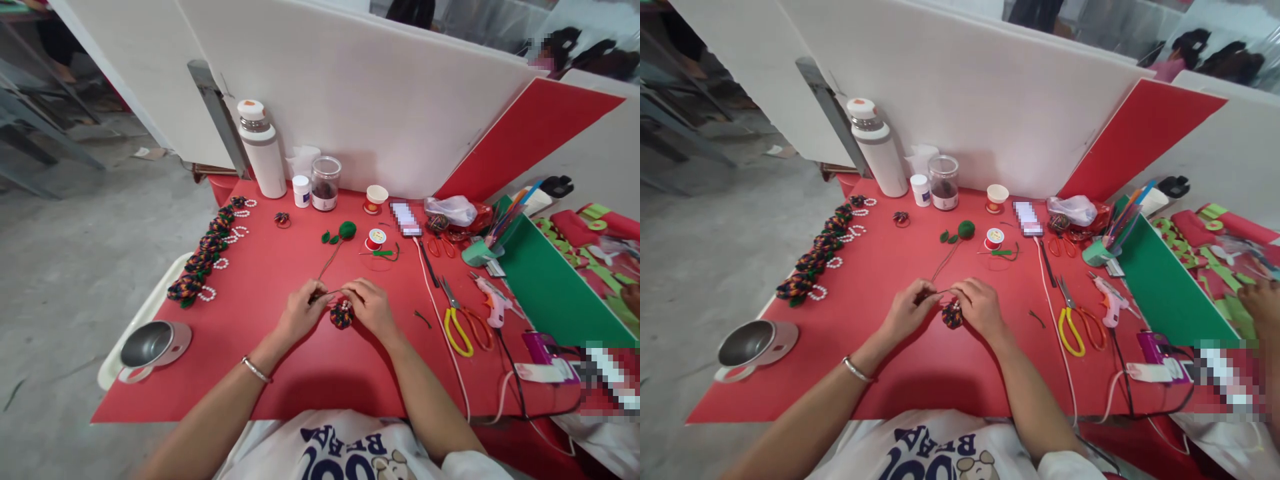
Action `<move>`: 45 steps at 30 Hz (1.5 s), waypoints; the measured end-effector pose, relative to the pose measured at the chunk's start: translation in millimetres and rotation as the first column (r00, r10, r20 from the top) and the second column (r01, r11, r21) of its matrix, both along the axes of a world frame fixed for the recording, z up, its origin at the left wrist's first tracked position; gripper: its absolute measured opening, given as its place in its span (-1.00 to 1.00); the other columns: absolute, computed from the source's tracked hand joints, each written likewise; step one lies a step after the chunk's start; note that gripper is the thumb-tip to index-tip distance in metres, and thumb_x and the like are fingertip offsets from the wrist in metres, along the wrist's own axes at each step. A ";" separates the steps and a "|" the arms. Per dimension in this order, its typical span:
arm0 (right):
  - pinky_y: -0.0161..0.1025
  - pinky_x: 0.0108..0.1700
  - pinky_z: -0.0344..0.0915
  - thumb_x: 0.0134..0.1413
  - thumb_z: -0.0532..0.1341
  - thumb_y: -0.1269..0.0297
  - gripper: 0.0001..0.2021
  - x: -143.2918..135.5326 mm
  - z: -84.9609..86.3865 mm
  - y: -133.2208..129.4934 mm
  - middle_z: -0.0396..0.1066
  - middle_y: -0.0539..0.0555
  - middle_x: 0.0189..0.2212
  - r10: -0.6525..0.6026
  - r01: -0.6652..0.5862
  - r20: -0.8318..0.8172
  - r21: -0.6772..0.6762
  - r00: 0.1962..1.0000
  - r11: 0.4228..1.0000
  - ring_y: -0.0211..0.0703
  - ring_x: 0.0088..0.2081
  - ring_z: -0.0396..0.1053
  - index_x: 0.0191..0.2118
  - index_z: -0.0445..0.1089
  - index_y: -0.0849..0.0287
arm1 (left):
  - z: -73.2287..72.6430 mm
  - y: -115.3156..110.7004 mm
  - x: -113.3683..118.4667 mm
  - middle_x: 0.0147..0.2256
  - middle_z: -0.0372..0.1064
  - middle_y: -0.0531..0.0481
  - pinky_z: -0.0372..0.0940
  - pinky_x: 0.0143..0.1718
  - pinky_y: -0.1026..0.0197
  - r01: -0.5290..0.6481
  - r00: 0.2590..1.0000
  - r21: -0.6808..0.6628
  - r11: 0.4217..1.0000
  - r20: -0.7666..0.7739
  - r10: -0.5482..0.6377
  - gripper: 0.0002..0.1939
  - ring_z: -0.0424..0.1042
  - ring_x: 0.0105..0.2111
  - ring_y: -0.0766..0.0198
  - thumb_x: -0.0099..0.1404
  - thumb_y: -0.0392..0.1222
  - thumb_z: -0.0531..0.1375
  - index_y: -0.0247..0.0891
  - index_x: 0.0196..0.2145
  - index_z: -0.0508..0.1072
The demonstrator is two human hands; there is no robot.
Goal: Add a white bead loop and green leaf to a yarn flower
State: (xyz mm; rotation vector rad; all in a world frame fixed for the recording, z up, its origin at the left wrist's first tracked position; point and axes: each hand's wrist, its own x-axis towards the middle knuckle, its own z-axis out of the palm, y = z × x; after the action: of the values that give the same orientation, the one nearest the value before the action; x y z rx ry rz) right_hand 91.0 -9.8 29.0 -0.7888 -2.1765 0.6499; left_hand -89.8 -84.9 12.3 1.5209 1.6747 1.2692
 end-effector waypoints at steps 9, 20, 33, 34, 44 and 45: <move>-0.27 -0.30 0.34 0.27 0.16 0.11 -0.73 28.9 -15.3 32.3 0.54 0.08 -0.40 -0.499 0.482 -0.175 -0.132 0.848 0.866 -0.17 -0.39 0.44 -0.28 0.50 0.16 | -8.5 7.2 -3.2 -0.42 0.52 -0.03 0.33 -0.30 0.23 0.006 0.987 0.116 0.993 -0.160 0.013 -0.78 0.48 -0.40 0.26 0.36 -0.15 0.15 -0.22 -0.37 0.56; -0.03 0.03 0.32 0.14 0.16 0.35 -0.80 51.2 -40.1 62.2 0.45 0.19 -0.17 -0.674 0.694 -0.169 0.125 0.720 0.709 -0.01 -0.08 0.36 -0.18 0.51 0.16 | 6.2 110.2 -51.2 -0.10 0.49 -0.15 0.32 -0.18 0.14 -0.199 0.843 0.040 0.979 -0.503 0.191 -0.74 0.45 -0.10 0.09 0.36 -0.11 0.14 -0.21 -0.26 0.61; -0.07 -0.03 0.36 0.27 0.14 0.40 -0.78 24.2 -22.3 28.4 0.50 0.14 -0.24 -0.278 0.289 -0.088 0.174 0.957 0.941 -0.03 -0.15 0.39 -0.13 0.54 0.10 | -25.6 156.0 -50.8 -0.21 0.50 -0.21 0.26 -0.11 0.11 -0.070 0.863 0.098 0.993 -0.494 0.109 -0.77 0.38 -0.19 0.09 0.32 -0.24 0.13 -0.24 -0.35 0.60; -0.07 -0.04 0.36 0.27 0.13 0.40 -0.77 23.1 -22.5 27.2 0.50 0.14 -0.24 -0.268 0.278 -0.080 0.173 0.960 0.945 -0.04 -0.16 0.39 -0.13 0.54 0.10 | -25.7 152.8 -53.5 -0.24 0.50 -0.21 0.27 -0.10 0.11 -0.105 0.869 0.103 0.989 -0.474 0.142 -0.77 0.39 -0.21 0.10 0.32 -0.24 0.12 -0.26 -0.36 0.59; -0.10 0.00 0.35 0.31 0.15 0.32 -0.78 23.0 -12.3 17.3 0.50 0.14 -0.20 -0.212 0.219 -0.066 0.142 0.975 0.965 -0.07 -0.13 0.40 -0.06 0.53 0.12 | -16.0 54.1 -67.8 -0.22 0.50 -0.19 0.33 -0.14 0.11 -0.419 0.869 0.166 0.893 -0.212 0.447 -0.79 0.43 -0.25 0.14 0.25 -0.14 0.18 -0.30 -0.38 0.55; -0.11 0.03 0.35 0.29 0.20 0.26 -0.77 23.1 -8.8 10.9 0.50 0.13 -0.14 -0.153 0.155 -0.029 0.117 0.988 0.981 -0.07 -0.09 0.40 0.00 0.51 0.10 | -15.6 42.2 -64.3 -0.22 0.49 -0.16 0.34 -0.18 0.13 -0.436 0.880 0.135 0.890 -0.144 0.453 -0.81 0.44 -0.25 0.16 0.24 -0.13 0.20 -0.29 -0.38 0.55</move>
State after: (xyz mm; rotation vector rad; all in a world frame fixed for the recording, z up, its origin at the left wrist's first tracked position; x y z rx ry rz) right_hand 114.0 1.1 20.2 -0.8737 -2.0905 0.4439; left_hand -154.1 -42.7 -3.4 1.3752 2.1979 1.5036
